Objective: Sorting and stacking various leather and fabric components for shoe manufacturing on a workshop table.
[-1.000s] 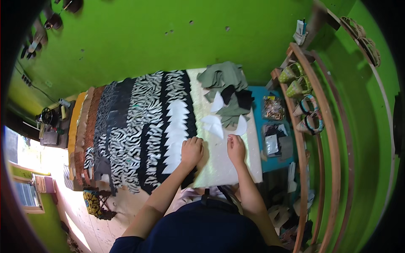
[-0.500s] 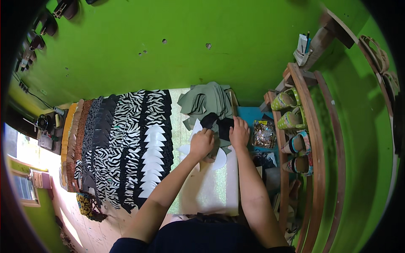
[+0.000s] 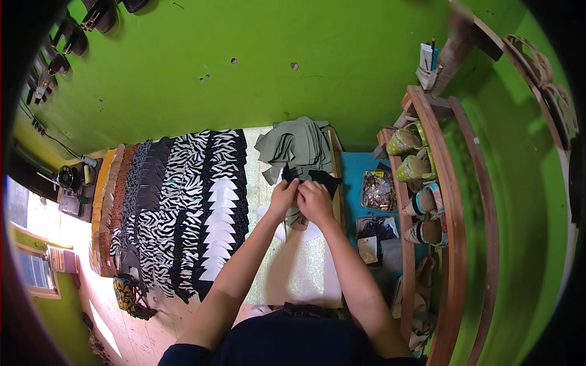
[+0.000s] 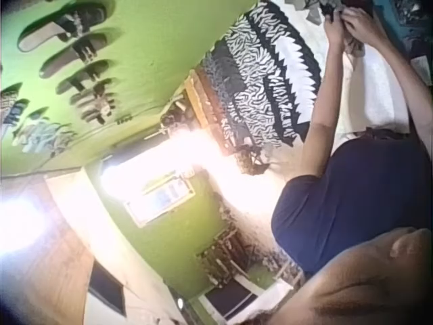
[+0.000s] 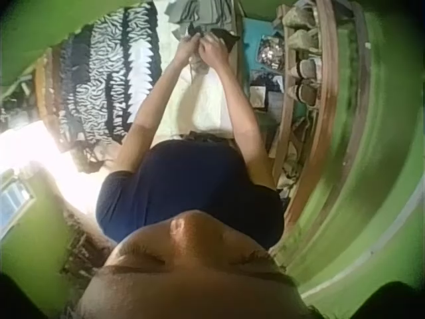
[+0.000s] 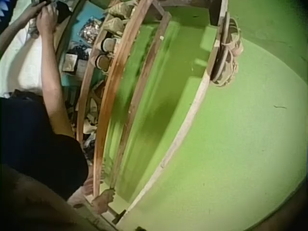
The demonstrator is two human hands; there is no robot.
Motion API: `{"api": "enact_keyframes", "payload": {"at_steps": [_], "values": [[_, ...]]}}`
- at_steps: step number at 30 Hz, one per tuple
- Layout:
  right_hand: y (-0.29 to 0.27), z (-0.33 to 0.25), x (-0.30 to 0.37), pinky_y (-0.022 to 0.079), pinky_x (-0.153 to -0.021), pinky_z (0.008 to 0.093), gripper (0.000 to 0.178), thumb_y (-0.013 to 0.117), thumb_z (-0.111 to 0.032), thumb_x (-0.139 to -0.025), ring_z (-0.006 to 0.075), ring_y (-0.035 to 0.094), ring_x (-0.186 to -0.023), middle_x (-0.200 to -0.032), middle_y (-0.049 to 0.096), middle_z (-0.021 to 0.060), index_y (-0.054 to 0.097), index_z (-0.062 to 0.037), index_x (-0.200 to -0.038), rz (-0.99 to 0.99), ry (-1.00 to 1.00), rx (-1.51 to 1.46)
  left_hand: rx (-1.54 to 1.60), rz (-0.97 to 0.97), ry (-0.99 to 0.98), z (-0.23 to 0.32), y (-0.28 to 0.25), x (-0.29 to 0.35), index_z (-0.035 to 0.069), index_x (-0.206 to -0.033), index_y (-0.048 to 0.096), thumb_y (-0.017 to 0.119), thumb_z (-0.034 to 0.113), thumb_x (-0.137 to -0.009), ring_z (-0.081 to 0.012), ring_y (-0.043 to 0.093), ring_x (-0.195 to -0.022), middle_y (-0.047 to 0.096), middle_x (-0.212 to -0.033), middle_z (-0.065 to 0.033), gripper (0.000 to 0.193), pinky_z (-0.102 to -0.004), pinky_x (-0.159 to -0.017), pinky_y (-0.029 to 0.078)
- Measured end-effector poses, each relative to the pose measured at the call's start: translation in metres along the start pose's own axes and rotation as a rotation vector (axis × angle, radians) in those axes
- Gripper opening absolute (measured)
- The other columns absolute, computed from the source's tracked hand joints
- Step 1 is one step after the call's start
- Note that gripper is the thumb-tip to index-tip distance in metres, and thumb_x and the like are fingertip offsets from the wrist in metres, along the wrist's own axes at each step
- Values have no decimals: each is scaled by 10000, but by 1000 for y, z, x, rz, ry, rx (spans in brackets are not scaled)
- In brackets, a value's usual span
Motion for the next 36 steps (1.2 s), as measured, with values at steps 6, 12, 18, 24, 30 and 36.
{"api": "enact_keyframes", "payload": {"at_steps": [6,12,18,24,30,36], "values": [[-29,-44,8,409,-796,372,254,570,-119,-738,264,504,-926,-954,541,70,567,-102,-992,129,-76,-121,-718,53,551,37,-33,51,-12,-1010,530,492,162,-836,-390,578,-787,596,-846,-230,249,-393,-689,457],[-26,-96,31,314,-951,401,387,584,-96,-706,246,447,-1095,-1072,541,75,554,-133,-1090,-73,-174,13,-983,-269,688,44,-70,120,45,-934,601,561,176,-795,-331,587,-760,615,-817,-163,195,-376,-676,461],[-16,-126,79,457,-642,402,146,573,-173,-783,325,594,-745,-784,618,140,625,-74,-876,-365,236,-192,-957,-155,623,25,-122,179,31,-875,611,576,216,-810,-298,580,-686,600,-762,-150,200,-353,-621,443],[-2,-123,150,464,-687,329,191,584,-109,-775,289,615,-753,-813,627,164,605,-46,-954,-258,445,-437,-733,-146,354,-30,-144,211,23,-946,586,590,161,-816,-169,564,-635,589,-722,-98,190,-283,-609,443],[11,-102,203,458,-726,328,296,587,-86,-790,260,604,-837,-899,621,148,541,-75,-1082,-103,622,-607,-464,-105,273,-85,-143,212,43,-1043,551,609,144,-789,-215,591,-705,602,-770,-103,279,-302,-652,460],[5,-103,210,454,-712,384,278,528,-110,-824,342,578,-827,-894,604,167,524,-117,-1102,-71,653,-193,-535,-43,260,-107,-122,207,70,-1121,491,592,122,-795,-241,602,-710,600,-819,-126,345,-325,-655,466]]}}
Point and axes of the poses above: each hand's wrist, its own x-axis away from the middle knuckle, its own y-axis out of the palm, z = x × y, the point moved 3 cm from there along -x, towards the middle knuckle
